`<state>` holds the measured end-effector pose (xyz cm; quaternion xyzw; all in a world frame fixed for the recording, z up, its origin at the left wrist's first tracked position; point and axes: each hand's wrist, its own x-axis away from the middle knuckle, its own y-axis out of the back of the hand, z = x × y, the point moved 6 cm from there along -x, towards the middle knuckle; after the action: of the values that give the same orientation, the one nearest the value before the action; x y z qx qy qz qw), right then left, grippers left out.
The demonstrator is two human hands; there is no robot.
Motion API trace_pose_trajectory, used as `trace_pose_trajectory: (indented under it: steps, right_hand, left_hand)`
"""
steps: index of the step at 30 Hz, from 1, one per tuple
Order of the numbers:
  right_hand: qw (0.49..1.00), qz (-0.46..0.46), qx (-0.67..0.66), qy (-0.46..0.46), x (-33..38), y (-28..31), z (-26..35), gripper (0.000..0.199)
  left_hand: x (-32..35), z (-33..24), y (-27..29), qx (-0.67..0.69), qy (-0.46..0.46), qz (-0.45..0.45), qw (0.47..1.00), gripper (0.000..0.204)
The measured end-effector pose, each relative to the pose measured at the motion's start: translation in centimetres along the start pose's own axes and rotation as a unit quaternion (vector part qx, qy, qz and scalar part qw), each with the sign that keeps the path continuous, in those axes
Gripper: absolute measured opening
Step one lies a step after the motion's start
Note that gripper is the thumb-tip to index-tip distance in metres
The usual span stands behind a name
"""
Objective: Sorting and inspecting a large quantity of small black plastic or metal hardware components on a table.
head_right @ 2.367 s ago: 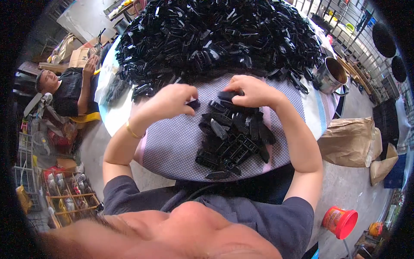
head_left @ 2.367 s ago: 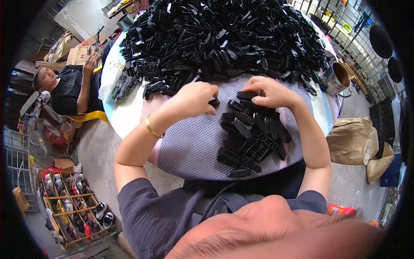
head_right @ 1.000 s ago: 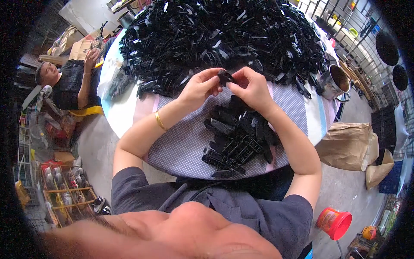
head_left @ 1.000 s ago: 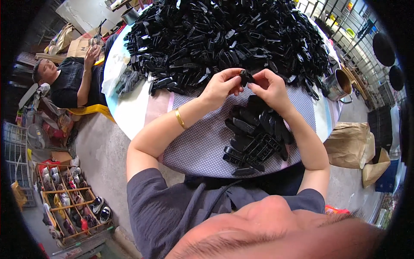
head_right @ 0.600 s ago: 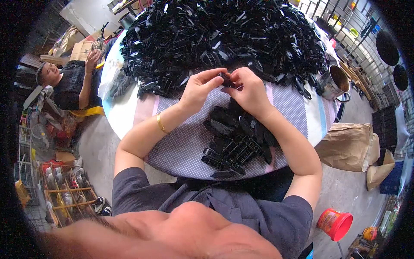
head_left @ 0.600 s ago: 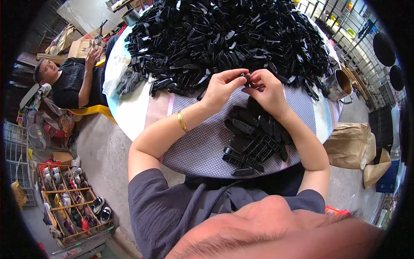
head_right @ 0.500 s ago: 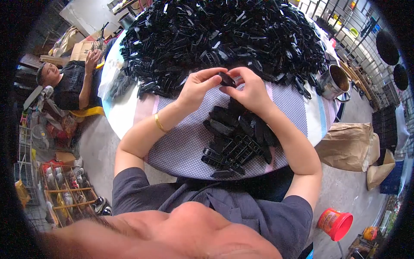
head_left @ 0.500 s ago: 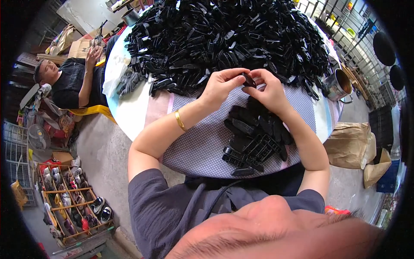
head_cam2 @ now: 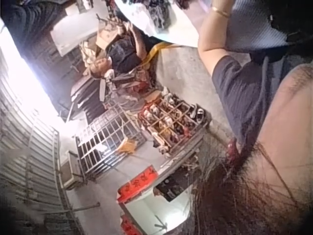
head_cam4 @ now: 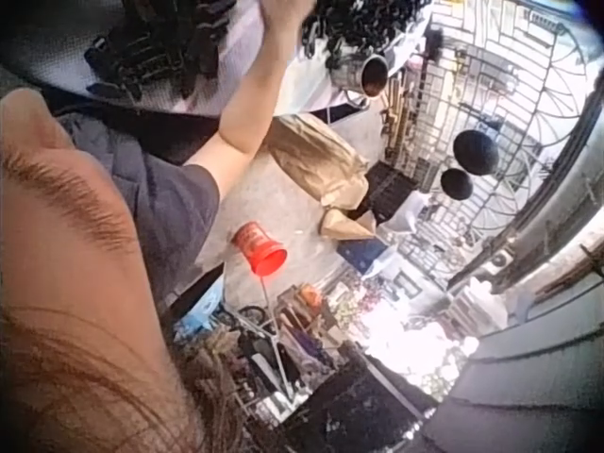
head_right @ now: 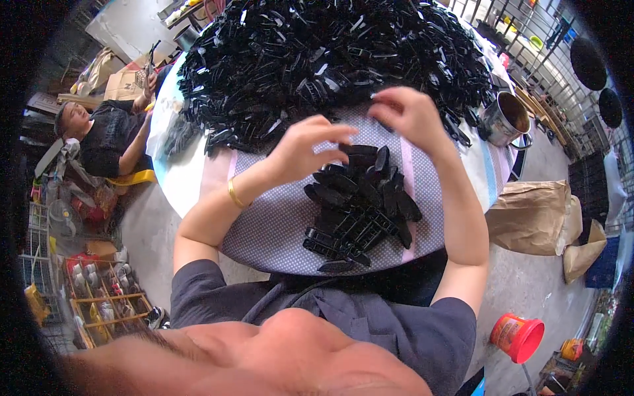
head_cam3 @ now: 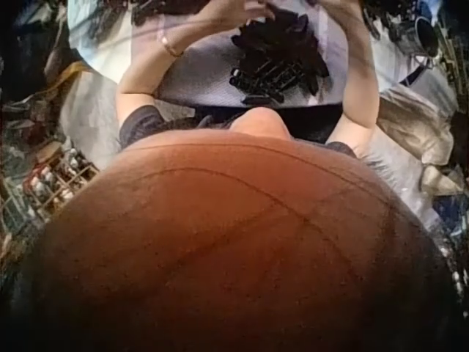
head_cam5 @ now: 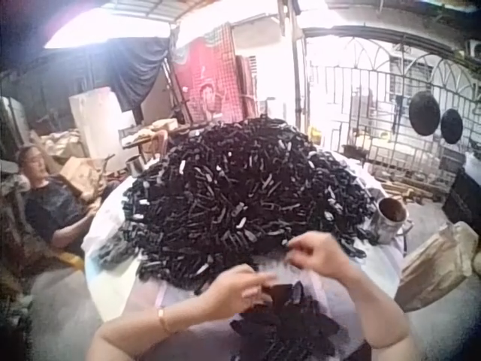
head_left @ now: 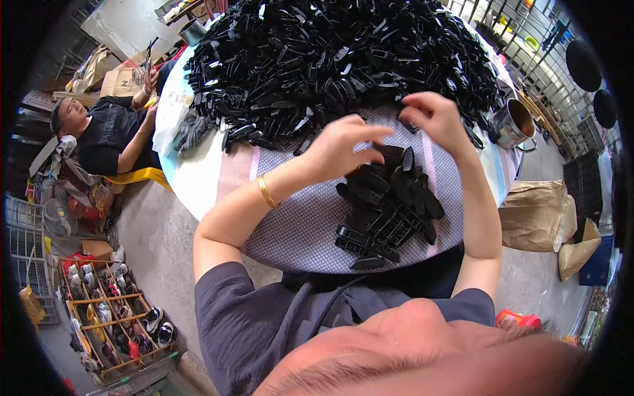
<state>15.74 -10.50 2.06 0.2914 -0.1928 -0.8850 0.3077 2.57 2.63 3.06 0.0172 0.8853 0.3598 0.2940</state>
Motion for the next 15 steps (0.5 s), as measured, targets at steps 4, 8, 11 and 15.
trace_pose_trajectory:
  steps: [4,8,11,15]
  right_hand:
    - [0.942,-0.147,0.301,-0.003,-0.1,4.9,-2.1,0.016]
    - [0.92,-0.025,0.361,-0.152,1.0,8.1,-3.7,0.017]
    - [0.901,0.036,0.394,-0.18,1.5,7.4,-4.1,0.019]
    - [0.881,0.049,0.432,-0.185,0.9,6.6,-5.4,0.025]
  left_hand:
    - [0.2,-1.7,-2.2,0.059,-0.068,0.123,0.988,0.038]
    - [-0.5,1.1,0.0,-0.133,-0.058,-0.037,0.989,0.026]
    - [0.0,3.4,0.6,-0.261,-0.007,-0.052,0.964,0.026]
    - [0.1,4.5,0.1,-0.347,0.024,-0.012,0.938,0.026]
